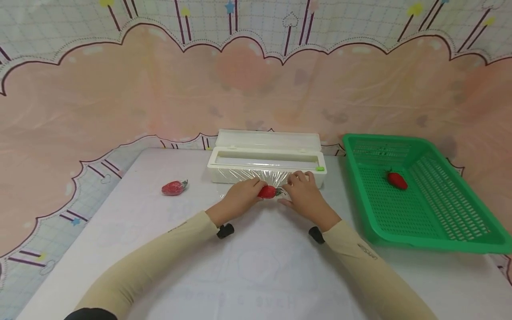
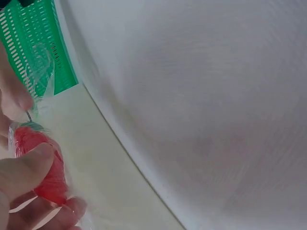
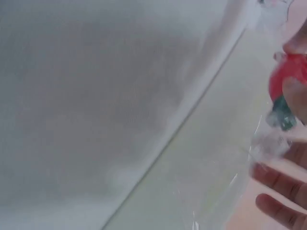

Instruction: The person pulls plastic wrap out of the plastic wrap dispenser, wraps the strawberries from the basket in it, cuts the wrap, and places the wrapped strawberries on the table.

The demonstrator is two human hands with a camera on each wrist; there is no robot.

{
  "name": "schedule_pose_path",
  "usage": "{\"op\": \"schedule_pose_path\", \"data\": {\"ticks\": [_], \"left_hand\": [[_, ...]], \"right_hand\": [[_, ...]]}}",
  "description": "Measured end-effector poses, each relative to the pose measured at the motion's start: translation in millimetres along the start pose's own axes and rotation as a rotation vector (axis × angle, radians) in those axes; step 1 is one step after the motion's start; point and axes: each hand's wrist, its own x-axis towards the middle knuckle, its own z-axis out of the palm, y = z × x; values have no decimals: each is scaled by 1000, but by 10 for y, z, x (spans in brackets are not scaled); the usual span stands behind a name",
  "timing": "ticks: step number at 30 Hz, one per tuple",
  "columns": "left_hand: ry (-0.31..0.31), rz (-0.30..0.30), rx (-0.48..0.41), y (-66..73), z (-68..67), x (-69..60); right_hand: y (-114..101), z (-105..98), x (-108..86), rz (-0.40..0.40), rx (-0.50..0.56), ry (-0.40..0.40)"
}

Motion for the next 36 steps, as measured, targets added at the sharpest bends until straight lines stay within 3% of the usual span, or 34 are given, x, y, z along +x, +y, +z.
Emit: {"op": "schedule_pose_path", "data": {"ticks": [3, 6, 10, 13, 15, 18, 25, 28, 31, 36], "left_hand": [[16, 7, 21, -2, 19, 3], [34, 15, 33, -9, 39, 3], [46, 20, 39, -9, 36, -4], [55, 24, 41, -6, 38, -6], [57, 26, 44, -5, 47, -2], [41, 23, 42, -3, 47, 3], [34, 31, 47, -16, 42, 4], [29, 32, 47, -33, 56, 8], [37, 29, 42, -45, 68, 18], [74, 57, 25, -62, 52, 25]], "right_hand": [[44, -32, -31, -22, -12, 46], [83, -60, -57, -103, 22, 127], [105, -45, -89, -149, 40, 39], [117, 6, -110, -117, 32, -76], [130, 29, -120, -108, 36, -97], [152, 14, -121, -80, 29, -92], [213, -136, -127, 67, -40, -63], [163, -161, -93, 23, -6, 33], [72, -133, -26, -80, 36, 111], [-60, -20, 104, -136, 49, 88]]}}
